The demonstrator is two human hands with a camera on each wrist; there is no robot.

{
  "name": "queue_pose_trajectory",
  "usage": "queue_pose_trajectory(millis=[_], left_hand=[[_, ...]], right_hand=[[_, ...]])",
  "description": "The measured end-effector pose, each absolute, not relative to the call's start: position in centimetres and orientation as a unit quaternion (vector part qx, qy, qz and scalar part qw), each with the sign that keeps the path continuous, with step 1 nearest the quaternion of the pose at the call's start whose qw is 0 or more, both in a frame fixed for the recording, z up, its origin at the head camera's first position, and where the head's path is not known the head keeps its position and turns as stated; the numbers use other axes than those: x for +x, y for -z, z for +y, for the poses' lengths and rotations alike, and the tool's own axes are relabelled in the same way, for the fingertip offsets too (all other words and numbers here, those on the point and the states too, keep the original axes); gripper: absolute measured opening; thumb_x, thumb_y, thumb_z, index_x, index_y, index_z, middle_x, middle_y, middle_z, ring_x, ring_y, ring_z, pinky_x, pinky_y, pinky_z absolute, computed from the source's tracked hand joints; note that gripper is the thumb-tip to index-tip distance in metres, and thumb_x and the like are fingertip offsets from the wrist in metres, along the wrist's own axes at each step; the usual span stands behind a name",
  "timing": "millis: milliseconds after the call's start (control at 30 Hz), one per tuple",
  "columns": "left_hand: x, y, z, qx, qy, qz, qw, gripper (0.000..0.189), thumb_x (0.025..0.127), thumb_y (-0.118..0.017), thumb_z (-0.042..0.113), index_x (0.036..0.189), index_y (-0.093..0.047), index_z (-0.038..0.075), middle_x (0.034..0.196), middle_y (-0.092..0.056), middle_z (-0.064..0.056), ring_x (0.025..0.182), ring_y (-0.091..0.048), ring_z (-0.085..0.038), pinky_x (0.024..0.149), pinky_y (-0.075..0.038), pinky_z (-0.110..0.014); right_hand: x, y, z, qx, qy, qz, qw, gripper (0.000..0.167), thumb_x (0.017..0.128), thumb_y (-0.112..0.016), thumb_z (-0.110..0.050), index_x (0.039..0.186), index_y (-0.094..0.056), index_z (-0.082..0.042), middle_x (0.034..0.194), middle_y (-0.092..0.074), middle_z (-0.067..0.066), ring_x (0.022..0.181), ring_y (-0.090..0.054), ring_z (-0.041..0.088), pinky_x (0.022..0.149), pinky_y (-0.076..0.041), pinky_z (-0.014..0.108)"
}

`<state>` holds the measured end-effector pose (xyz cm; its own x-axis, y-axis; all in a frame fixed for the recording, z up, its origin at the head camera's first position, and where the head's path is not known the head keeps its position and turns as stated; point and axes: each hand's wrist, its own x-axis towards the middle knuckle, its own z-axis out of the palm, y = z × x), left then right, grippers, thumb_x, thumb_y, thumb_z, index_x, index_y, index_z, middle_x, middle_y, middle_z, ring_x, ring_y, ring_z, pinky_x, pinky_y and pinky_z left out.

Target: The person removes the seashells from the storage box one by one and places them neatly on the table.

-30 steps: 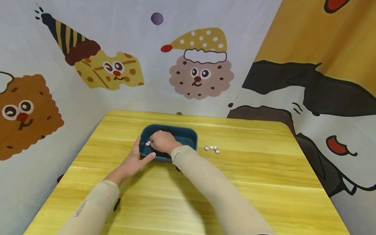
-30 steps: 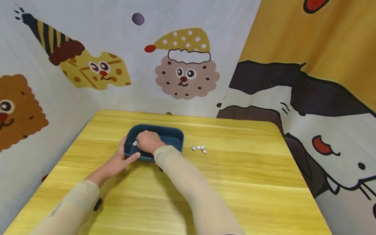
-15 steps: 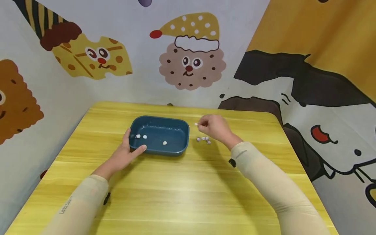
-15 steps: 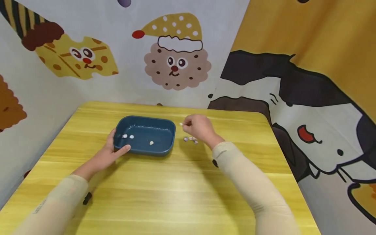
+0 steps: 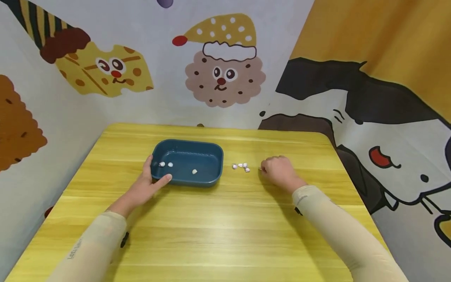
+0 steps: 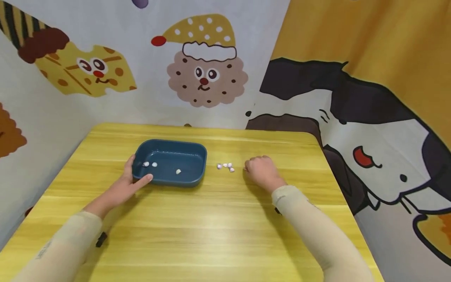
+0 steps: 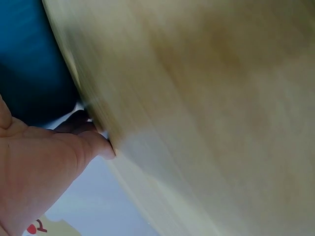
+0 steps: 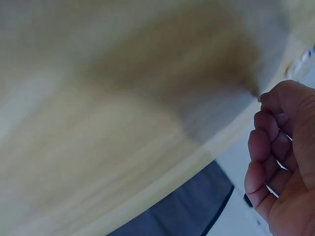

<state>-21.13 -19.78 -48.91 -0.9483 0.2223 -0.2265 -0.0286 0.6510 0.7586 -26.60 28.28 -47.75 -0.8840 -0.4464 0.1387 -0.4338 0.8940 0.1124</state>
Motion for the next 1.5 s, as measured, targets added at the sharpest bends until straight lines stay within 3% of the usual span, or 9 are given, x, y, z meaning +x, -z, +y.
queue_pose_trajectory(millis=[233,433,633,833,1033,1133,1500], left_hand=[[-21.3,48.4,-20.6,0.047,-0.401,0.904,0.141,0.117,0.103,-0.055,0.069,0.164,0.035,0.025,0.173,-0.006,-0.041,0.156,-0.024,-0.063,0.121,-0.028,-0.077],[-21.4,48.2,-20.8,0.047,-0.398,0.906,0.135,0.117,0.103,-0.054,0.070,0.165,0.034,0.024,0.173,-0.007,-0.041,0.156,-0.024,-0.062,0.121,-0.028,-0.077],[-21.5,47.6,-21.3,0.047,-0.390,0.911,0.127,0.117,0.103,-0.054,0.070,0.165,0.034,0.023,0.171,-0.011,-0.043,0.155,-0.026,-0.063,0.120,-0.029,-0.077],[-21.3,47.5,-21.5,0.044,-0.387,0.913,0.124,0.117,0.103,-0.054,0.070,0.165,0.033,0.022,0.172,-0.010,-0.042,0.155,-0.026,-0.063,0.121,-0.029,-0.077],[-21.2,48.6,-20.2,0.042,-0.409,0.903,0.126,0.116,0.104,-0.054,0.069,0.167,0.031,0.021,0.174,-0.008,-0.037,0.159,-0.021,-0.059,0.124,-0.026,-0.075],[-21.0,49.3,-19.4,0.045,-0.409,0.902,0.127,0.115,0.104,-0.053,0.069,0.167,0.030,0.020,0.174,-0.008,-0.037,0.159,-0.023,-0.058,0.124,-0.027,-0.074],[-20.2,49.2,-19.2,0.053,-0.405,0.904,0.126,0.112,0.106,-0.050,0.067,0.167,0.030,0.018,0.172,-0.014,-0.041,0.157,-0.027,-0.059,0.124,-0.031,-0.072]], right_hand=[[-26.5,48.1,26.0,0.266,0.087,-0.952,0.122,0.027,0.096,-0.074,-0.020,0.070,-0.067,-0.015,0.068,-0.067,-0.002,0.062,-0.061,0.021,0.062,-0.049,0.038],[-26.6,47.5,25.5,0.254,0.017,-0.963,0.089,0.011,0.096,-0.077,-0.022,0.089,-0.082,-0.016,0.084,-0.080,-0.001,0.074,-0.073,0.020,0.071,-0.057,0.043],[-27.9,44.2,24.5,0.163,-0.148,-0.974,0.060,0.018,0.104,-0.070,-0.026,0.110,-0.082,-0.014,0.099,-0.082,0.003,0.081,-0.074,0.019,0.074,-0.061,0.044],[-29.4,41.5,16.2,0.214,-0.236,-0.947,0.031,0.023,0.108,-0.066,-0.029,0.119,-0.080,-0.014,0.106,-0.080,0.001,0.088,-0.073,0.017,0.081,-0.061,0.038],[-29.7,43.2,6.0,0.275,-0.236,-0.923,-0.124,0.044,0.108,-0.067,-0.035,0.147,-0.065,-0.014,0.141,-0.071,0.003,0.126,-0.069,0.018,0.105,-0.058,0.038],[-29.8,45.2,2.8,0.273,-0.199,-0.926,-0.169,0.050,0.108,-0.067,-0.034,0.154,-0.059,-0.017,0.152,-0.065,0.002,0.138,-0.063,0.017,0.112,-0.054,0.036],[-28.9,47.4,-2.5,0.325,-0.148,-0.919,-0.168,0.039,0.108,-0.066,-0.025,0.147,-0.067,-0.020,0.146,-0.069,-0.004,0.137,-0.064,0.014,0.112,-0.054,0.030]])
